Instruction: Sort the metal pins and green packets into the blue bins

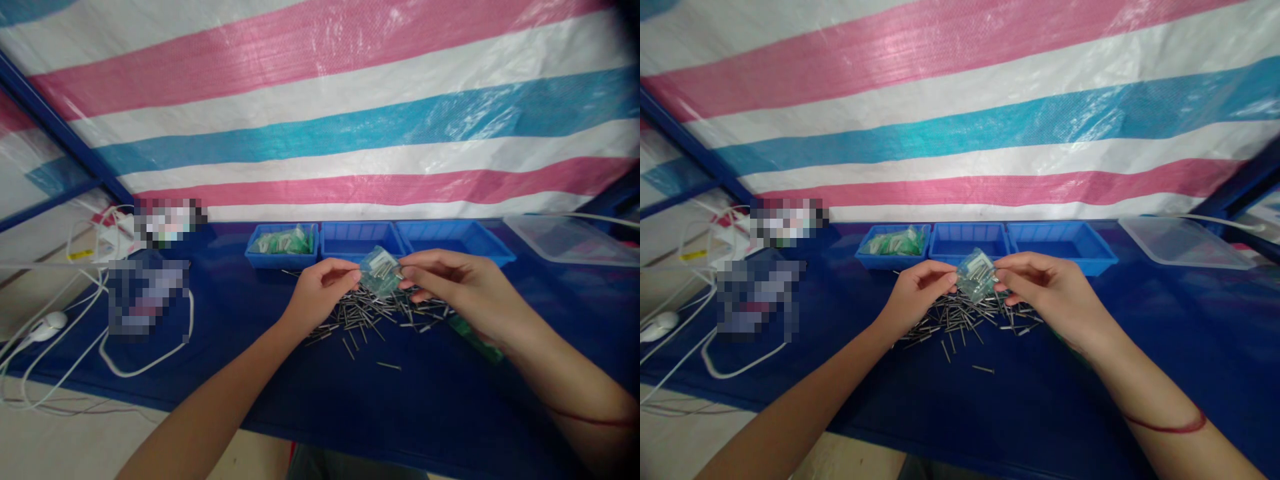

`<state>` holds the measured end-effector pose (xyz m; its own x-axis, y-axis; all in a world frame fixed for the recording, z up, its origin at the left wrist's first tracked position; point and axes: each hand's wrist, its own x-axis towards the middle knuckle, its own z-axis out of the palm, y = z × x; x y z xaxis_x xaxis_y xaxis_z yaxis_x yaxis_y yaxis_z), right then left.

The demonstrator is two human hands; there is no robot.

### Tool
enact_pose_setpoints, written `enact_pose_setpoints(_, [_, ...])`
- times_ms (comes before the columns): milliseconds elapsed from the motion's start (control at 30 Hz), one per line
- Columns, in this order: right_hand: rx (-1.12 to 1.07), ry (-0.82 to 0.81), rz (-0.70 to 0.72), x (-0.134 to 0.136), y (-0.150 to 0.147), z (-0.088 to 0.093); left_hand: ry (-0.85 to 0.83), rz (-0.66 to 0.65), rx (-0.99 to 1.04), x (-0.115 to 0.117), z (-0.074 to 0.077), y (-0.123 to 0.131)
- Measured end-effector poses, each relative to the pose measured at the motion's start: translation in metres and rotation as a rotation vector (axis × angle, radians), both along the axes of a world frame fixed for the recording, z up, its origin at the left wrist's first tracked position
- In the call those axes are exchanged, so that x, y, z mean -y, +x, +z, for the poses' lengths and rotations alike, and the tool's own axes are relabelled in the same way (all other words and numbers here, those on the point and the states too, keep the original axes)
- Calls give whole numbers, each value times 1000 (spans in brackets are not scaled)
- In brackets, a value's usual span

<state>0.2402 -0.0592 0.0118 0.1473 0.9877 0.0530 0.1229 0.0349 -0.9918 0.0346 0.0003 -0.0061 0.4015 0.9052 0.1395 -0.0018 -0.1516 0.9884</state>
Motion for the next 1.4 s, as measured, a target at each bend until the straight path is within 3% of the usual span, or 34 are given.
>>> enact_pose_setpoints(267, [82,85,-27,1,-5,-1,111,33,-46,-2,-9,2])
enact_pose_setpoints(400, [138,89,-3,1,-4,3,223,92,-89,-5,-1,-5])
enact_pose_setpoints(467, [171,101,-28,2,-1,5,294,174,-106,-11,10,-14])
enact_pose_setpoints(567, [210,118,-64,3,4,7,376,398,-71,-30,23,-33])
enact_pose_setpoints(700, [262,122,-70,5,6,8,402,673,-37,-62,25,-63])
enact_pose_setpoints(767, [287,119,-60,5,5,9,401,719,-143,-73,21,-76])
enact_pose_setpoints(867, [371,130,-36,6,6,9,482,742,-515,-78,17,-86])
enact_pose_setpoints(1000, [753,169,-20,17,21,2,572,820,-916,-73,16,-86])
enact_pose_setpoints(1067, [990,228,-56,28,32,-9,601,800,-986,-72,16,-84])
enact_pose_setpoints(1167, [1238,275,-136,49,48,-35,670,663,-1014,-70,15,-79])
enact_pose_setpoints(1300, [1338,235,-99,69,56,-62,683,541,-1068,-66,12,-72])
enact_pose_setpoints(1400, [1356,287,-87,72,54,-66,691,547,-1071,-64,9,-70])
